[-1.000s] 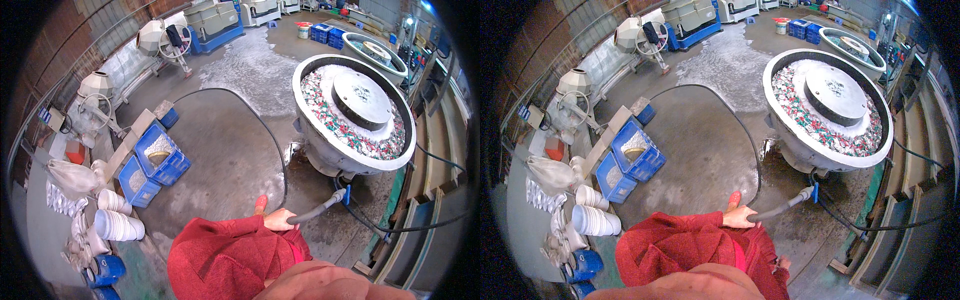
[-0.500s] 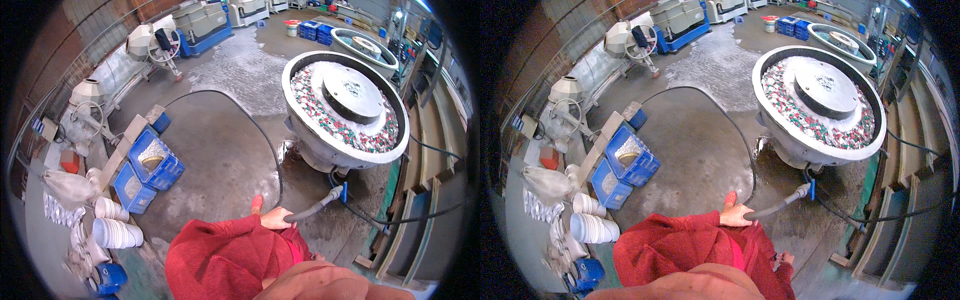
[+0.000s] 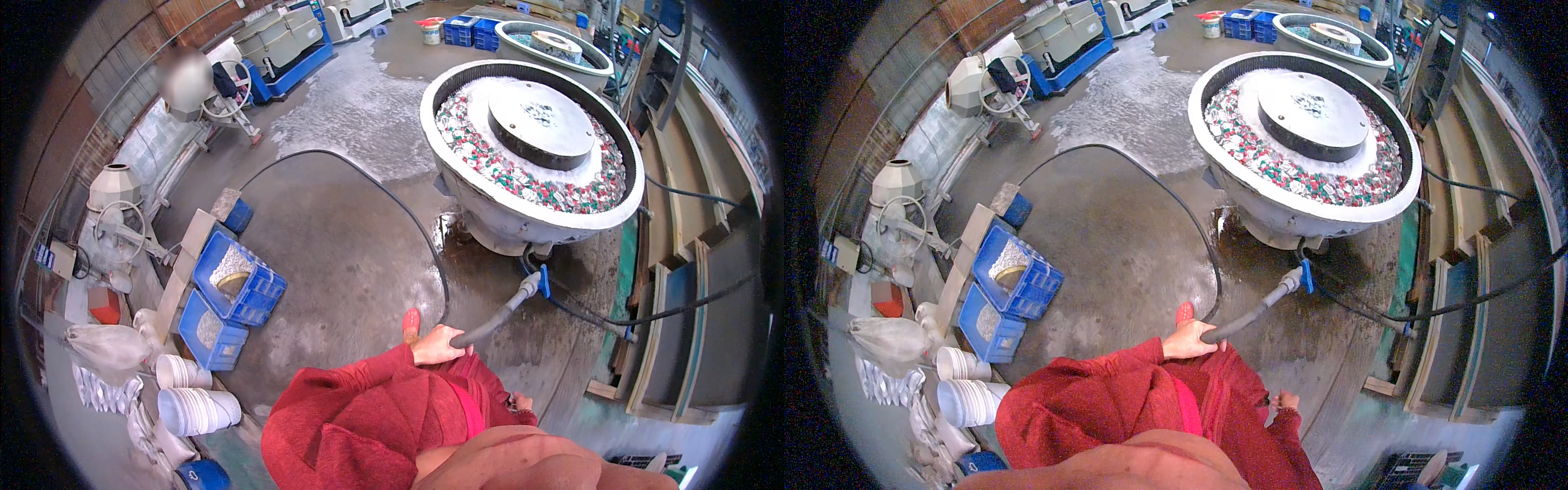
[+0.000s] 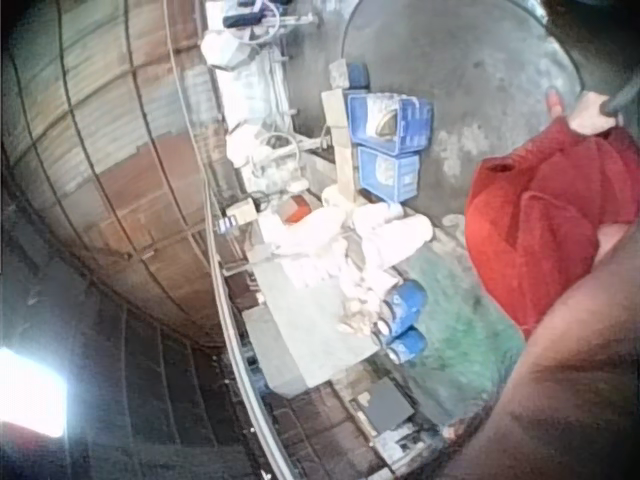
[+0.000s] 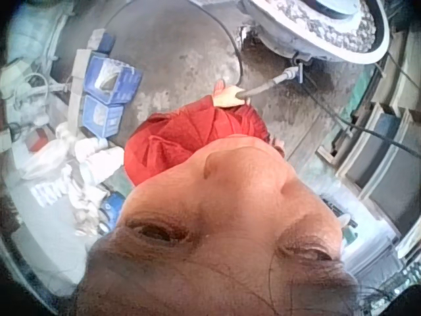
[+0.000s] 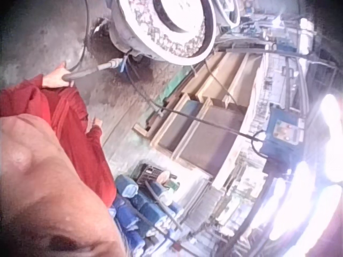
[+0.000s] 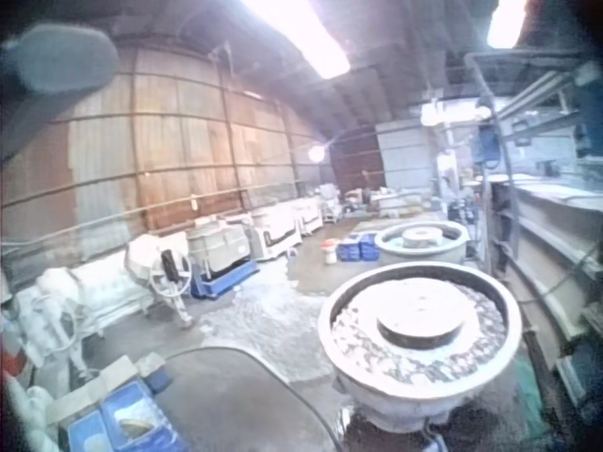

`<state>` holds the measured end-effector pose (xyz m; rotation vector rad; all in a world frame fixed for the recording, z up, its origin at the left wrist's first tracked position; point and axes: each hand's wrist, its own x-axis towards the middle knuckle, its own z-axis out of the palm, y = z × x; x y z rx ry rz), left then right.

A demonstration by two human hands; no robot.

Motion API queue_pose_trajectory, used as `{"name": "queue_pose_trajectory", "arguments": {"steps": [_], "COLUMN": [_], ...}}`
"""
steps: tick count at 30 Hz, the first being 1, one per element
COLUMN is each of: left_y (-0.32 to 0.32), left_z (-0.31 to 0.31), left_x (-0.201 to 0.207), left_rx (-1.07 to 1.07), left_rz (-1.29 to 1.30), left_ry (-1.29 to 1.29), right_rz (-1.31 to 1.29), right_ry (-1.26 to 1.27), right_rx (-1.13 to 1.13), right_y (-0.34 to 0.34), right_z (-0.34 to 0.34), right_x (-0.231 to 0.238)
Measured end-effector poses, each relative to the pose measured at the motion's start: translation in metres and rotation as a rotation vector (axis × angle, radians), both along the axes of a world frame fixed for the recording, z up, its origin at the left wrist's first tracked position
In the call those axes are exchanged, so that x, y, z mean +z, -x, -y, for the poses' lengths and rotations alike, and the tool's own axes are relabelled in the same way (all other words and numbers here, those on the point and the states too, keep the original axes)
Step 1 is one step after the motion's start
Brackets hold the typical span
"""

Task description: The person is using a hose to spray water into a vibrating finishing machine bowl containing colorful parts. They move the hose to rinse the central plate and the circulating parts.

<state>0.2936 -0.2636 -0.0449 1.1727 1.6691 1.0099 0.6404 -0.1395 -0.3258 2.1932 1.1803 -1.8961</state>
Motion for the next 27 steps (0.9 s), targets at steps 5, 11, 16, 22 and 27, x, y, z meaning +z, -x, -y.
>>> {"name": "queue_pose_trajectory", "arguments": {"steps": [5,11,16,22,27], "left_y": [0.001,0.002,-0.001,-0.001,-0.001], "left_z": [0.002,0.007,0.010,0.011,0.009], "left_x": [-0.002,-0.024,-0.030,-0.033,-0.027], "left_rx": [-0.023,-0.050,-0.025,0.010,0.024], "left_rz": [0.027,-0.068,-0.007,0.023,-0.007], "left_ry": [0.054,0.056,0.005,-0.016,-0.030], "right_rz": [-0.002,0.008,0.046,0.053,0.045], "right_ry": [-0.032,-0.062,-0.026,0.086,-0.011], "right_rx": [-0.004,0.232,0.205,0.003,0.280], "right_y": [-0.004,-0.005,-0.016,-0.002,-0.009], "right_z": [0.003,0.005,-0.005,-0.009,-0.014], "right_x": [-0.013,-0.026,-0.059,-0.020,-0.052]}}
